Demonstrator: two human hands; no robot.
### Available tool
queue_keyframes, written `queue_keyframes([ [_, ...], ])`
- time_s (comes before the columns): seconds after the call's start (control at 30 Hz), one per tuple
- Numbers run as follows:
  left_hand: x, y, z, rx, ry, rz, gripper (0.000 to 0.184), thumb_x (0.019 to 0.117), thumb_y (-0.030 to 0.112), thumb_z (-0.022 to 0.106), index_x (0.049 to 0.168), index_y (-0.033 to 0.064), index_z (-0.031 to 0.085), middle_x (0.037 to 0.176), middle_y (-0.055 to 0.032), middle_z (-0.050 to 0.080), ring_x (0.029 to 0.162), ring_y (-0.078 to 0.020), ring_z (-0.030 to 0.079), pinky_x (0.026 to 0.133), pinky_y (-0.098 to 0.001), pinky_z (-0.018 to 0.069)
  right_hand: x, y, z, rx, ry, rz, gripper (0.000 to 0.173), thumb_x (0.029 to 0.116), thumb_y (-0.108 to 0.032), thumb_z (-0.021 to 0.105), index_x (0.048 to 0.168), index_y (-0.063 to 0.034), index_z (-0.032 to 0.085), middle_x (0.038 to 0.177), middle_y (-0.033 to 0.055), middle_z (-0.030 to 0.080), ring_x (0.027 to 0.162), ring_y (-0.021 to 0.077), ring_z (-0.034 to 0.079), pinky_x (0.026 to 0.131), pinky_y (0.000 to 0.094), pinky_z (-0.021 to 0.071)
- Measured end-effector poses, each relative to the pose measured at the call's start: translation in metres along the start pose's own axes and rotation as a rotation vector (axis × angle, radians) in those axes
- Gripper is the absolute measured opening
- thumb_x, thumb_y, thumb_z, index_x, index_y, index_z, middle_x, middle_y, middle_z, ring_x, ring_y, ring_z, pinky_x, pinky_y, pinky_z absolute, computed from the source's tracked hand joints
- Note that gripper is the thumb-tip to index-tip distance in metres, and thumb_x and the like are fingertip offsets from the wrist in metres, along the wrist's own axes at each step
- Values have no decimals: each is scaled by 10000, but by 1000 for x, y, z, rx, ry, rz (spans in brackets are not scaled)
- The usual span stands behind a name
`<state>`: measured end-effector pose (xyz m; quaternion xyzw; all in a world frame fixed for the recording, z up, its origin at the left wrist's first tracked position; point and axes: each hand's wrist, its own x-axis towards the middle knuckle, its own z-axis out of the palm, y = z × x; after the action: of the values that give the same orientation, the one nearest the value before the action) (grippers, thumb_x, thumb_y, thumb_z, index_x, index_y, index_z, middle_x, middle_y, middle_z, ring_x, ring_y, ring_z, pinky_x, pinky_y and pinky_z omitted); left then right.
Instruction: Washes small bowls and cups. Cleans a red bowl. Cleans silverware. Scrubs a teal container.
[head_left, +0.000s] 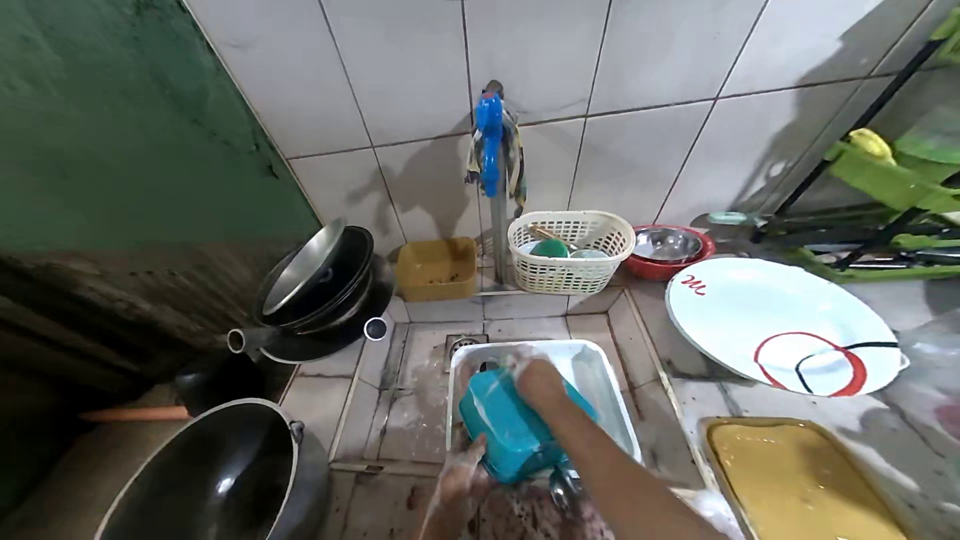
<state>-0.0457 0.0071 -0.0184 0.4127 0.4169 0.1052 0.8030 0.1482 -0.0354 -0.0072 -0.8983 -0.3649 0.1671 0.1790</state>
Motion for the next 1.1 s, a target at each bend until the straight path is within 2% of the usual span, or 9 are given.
queue_keyframes([
  [0.17,-2,-4,-4,-51,-26,28,455,1051,41,461,1486,38,329,1181,-149,620,955,-186,671,804,-375,591,-60,-58,-7,228,-157,-291,396,1081,-223,474,1432,-75,584,1465,169,568,1387,319,519,1172,486,402],
  [0.23,-3,-6,-6,21,-20,68,403,1032,42,472,1428,19,398,1068,-122,656,845,-151,674,722,-335,586,-80,-35,-7,267,-164,-474,389,1083,-244,459,1405,-108,628,1485,112,576,1437,259,481,1210,455,366],
  [0.33,-3,-5,-4,35,-42,59,449,1055,60,471,1488,37,352,1207,-170,629,992,-219,680,828,-402,597,-87,36,11,299,179,-646,323,1040,-171,527,1285,-81,718,1365,93,678,1325,263,605,1120,483,483],
  [0.43,-7,1,5,63,7,15,457,1069,110,488,1503,56,355,1254,-183,615,1027,-236,682,835,-412,602,-77,86,-6,169,166,-312,345,1052,-114,526,1362,-42,658,1420,159,626,1326,354,591,1105,556,470],
  [0.53,-4,3,6,35,-9,3,453,1075,121,477,1505,58,347,1262,-185,617,1047,-244,681,851,-420,602,-77,62,-19,147,15,-57,389,1078,-179,489,1435,-69,596,1480,182,566,1378,371,532,1150,558,412],
  [0.67,-9,5,3,214,-7,32,427,1066,66,441,1484,34,357,1216,-124,620,997,-137,658,832,-323,578,-116,-9,-2,273,39,-383,339,1066,-229,491,1305,-109,699,1376,106,663,1353,270,573,1146,473,450],
  [0.77,-4,0,-2,260,-24,79,454,1054,78,481,1488,22,360,1259,-143,613,1031,-152,658,845,-334,585,-120,7,14,330,168,-577,304,1058,-204,513,1263,-126,723,1343,58,690,1330,218,597,1129,447,480],
  [0.93,1,4,10,177,33,-15,529,1064,121,507,1548,74,298,1333,-199,563,1062,-239,657,825,-398,591,-83,88,-17,251,61,-90,375,1076,-157,513,1430,-78,603,1464,143,592,1332,342,582,1125,547,447],
  [1.1,7,-1,6,194,-4,13,506,1064,128,491,1531,51,313,1258,-196,608,1002,-227,686,803,-383,605,-49,41,-17,120,20,70,401,1073,-168,486,1453,-74,572,1473,202,559,1357,398,537,1118,580,433],
])
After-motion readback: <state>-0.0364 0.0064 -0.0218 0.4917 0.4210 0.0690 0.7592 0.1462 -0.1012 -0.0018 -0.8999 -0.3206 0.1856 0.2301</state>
